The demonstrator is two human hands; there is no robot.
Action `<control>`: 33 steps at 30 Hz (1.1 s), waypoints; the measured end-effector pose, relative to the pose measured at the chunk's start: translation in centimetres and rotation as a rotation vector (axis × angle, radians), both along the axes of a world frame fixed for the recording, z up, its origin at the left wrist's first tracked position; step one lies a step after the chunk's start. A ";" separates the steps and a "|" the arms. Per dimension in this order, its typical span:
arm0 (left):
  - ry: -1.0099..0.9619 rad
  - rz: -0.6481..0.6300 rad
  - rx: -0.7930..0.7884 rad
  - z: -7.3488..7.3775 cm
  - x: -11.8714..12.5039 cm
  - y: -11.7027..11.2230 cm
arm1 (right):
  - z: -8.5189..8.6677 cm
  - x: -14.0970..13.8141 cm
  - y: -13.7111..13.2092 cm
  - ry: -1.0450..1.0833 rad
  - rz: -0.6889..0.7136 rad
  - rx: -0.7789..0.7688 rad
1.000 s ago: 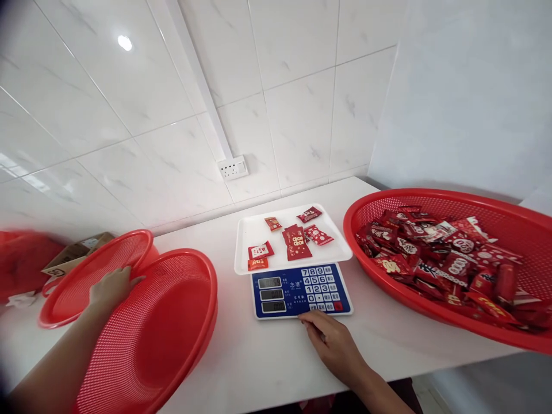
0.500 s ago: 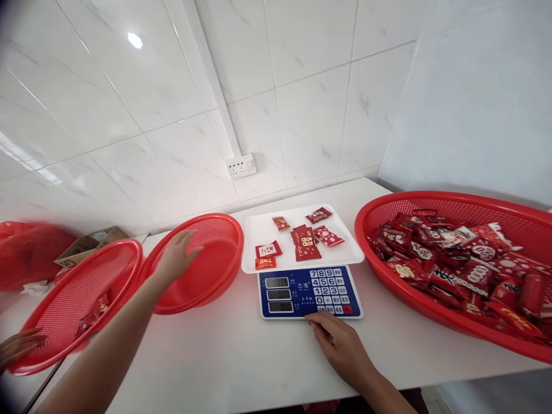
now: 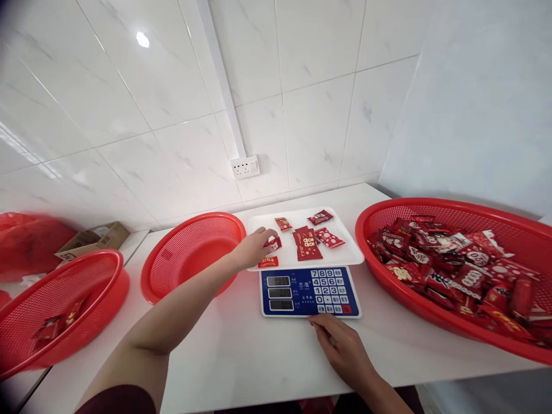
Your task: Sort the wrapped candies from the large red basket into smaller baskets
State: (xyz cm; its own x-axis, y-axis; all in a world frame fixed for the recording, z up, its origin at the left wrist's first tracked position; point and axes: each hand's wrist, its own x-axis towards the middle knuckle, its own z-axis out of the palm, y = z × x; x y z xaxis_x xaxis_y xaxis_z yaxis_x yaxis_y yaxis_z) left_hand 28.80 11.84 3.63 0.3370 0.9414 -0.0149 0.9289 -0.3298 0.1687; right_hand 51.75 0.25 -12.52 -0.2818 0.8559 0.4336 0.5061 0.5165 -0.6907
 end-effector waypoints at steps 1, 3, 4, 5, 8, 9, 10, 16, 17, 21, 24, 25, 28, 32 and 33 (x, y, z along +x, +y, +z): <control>-0.008 0.027 0.033 0.4 -0.6 -0.4 | 0.1 0.0 0.0 0.002 0.004 0.003; -0.007 0.106 0.111 1.4 -2.3 -1.3 | 0.2 -0.1 0.0 0.009 0.004 0.007; 0.001 0.146 0.147 1.8 -3.2 -1.8 | 0.3 -0.2 -0.1 0.011 0.001 0.009; 0.013 0.179 0.177 2.2 -3.9 -2.3 | 0.4 -0.3 -0.2 0.013 -0.001 0.017; 0.038 0.172 0.193 2.2 -4.8 -3.4 | 0.9 -0.6 -0.2 0.014 0.002 0.100; 0.042 0.133 0.170 1.9 -4.6 -3.7 | 1.3 -0.8 0.1 0.012 0.002 0.141; 0.044 0.087 0.138 1.5 -4.1 -3.8 | 1.8 -0.9 0.5 0.006 -0.005 0.184; 0.072 -0.030 0.006 -1.0 -0.4 -3.6 | 8.6 -1.6 7.4 -0.272 -0.249 0.158; 0.071 -0.026 0.002 -1.0 -0.1 -3.5 | 9.8 -1.7 8.7 -0.366 -0.282 0.108; 0.048 0.079 0.028 -0.3 -0.8 -3.6 | 12.9 -2.3 12.0 -0.682 -0.323 -0.091; 0.024 0.241 0.115 0.8 -3.2 -4.2 | 13.2 -2.7 12.4 -0.760 -0.296 -0.155; 0.015 0.292 0.148 1.1 -4.2 -4.6 | 13.1 -2.8 12.4 -0.760 -0.294 -0.169; -0.026 0.385 0.201 1.5 -6.8 -5.7 | 12.7 -2.9 12.3 -0.702 -0.275 -0.200; -0.096 0.353 0.095 1.0 -7.7 -7.3 | 12.6 -2.7 12.9 -0.545 -0.242 -0.266; -0.102 0.326 0.051 0.8 -7.6 -7.6 | 12.7 -2.7 13.2 -0.499 -0.242 -0.283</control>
State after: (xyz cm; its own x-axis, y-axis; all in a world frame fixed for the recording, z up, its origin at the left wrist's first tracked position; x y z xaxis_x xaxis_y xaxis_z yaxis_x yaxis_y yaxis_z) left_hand 21.23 4.23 4.41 0.0161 0.9985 0.0529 0.9660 -0.0292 0.2570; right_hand 49.07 13.42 0.16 -0.1755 0.9834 0.0469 0.8833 0.1783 -0.4337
